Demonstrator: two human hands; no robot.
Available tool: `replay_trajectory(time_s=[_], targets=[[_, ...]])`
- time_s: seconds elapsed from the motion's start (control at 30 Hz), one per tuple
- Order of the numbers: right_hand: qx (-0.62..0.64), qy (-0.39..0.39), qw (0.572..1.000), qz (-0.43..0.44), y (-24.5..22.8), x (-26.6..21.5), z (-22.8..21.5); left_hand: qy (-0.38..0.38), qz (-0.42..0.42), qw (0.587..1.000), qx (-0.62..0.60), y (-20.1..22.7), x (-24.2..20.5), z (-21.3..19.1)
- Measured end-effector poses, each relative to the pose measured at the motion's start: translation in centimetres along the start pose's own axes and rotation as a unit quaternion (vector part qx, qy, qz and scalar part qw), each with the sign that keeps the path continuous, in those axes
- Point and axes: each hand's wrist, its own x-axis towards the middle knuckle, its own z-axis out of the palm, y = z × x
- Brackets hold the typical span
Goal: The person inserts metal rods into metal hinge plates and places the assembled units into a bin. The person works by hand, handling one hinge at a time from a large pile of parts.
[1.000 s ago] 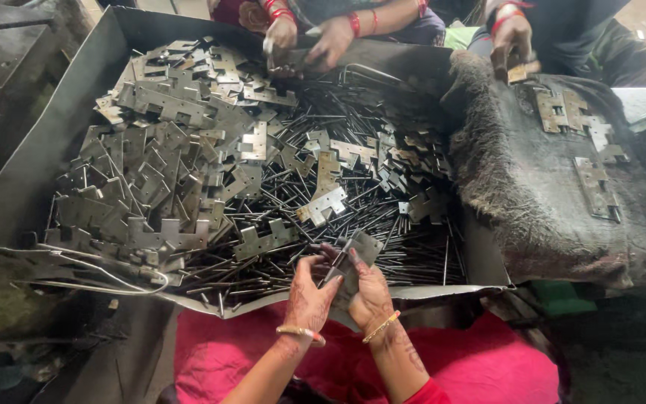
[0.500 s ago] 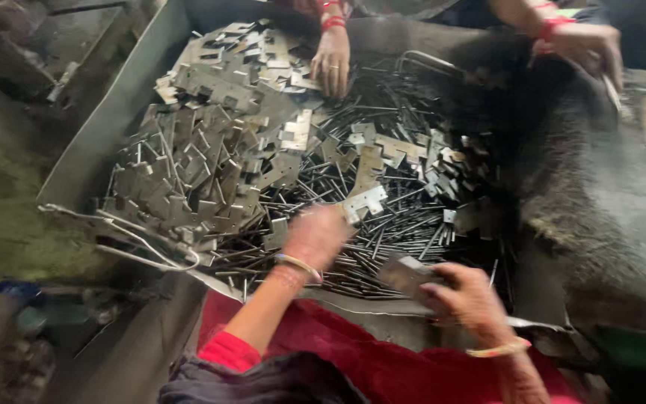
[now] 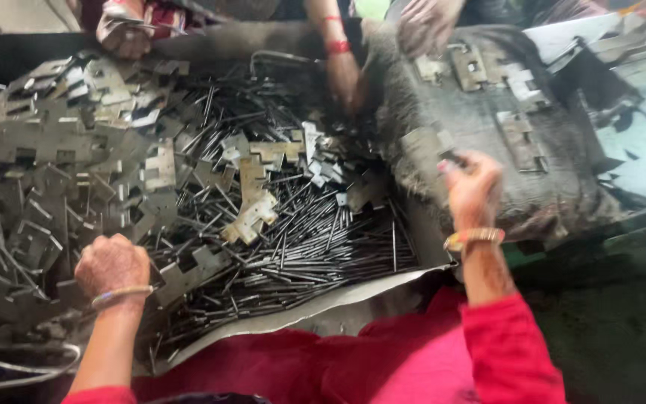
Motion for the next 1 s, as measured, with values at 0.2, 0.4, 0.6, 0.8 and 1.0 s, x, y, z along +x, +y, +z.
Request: replay_trajectory(time_s=[0.2, 0.4, 0.6, 0.8, 1.0], targets=[[-0.266, 0.037, 0.963, -0.038, 5.0, 9.3, -1.7, -0.099, -0.081, 0.922, -0.366, 1.6, -0.6, -8.2], [-0.125, -0.12, 0.91, -0.376, -7.4, 0.6, 2.7, -0.221, -0.112, 0.642, -0.726, 7.1, -2.1, -14.7], [0.093, -0.422, 0.827, -0.36, -13.9, -18.4, 9.3, -0.354, -0.146, 0.424, -0.821, 11.8, -5.1, -13.6], [-0.046, -0.355, 0.928, -0.104, -6.1, -11.7, 18.5, -0.26, -0.215, 0.605, -0.721, 6.9, -6.8, -10.2], [-0.27, -0.328, 0.818, -0.387, -3.6, -8.6, 23.2, -0.181, -0.099, 0.81, -0.549, 9.4, -6.8, -7.7]])
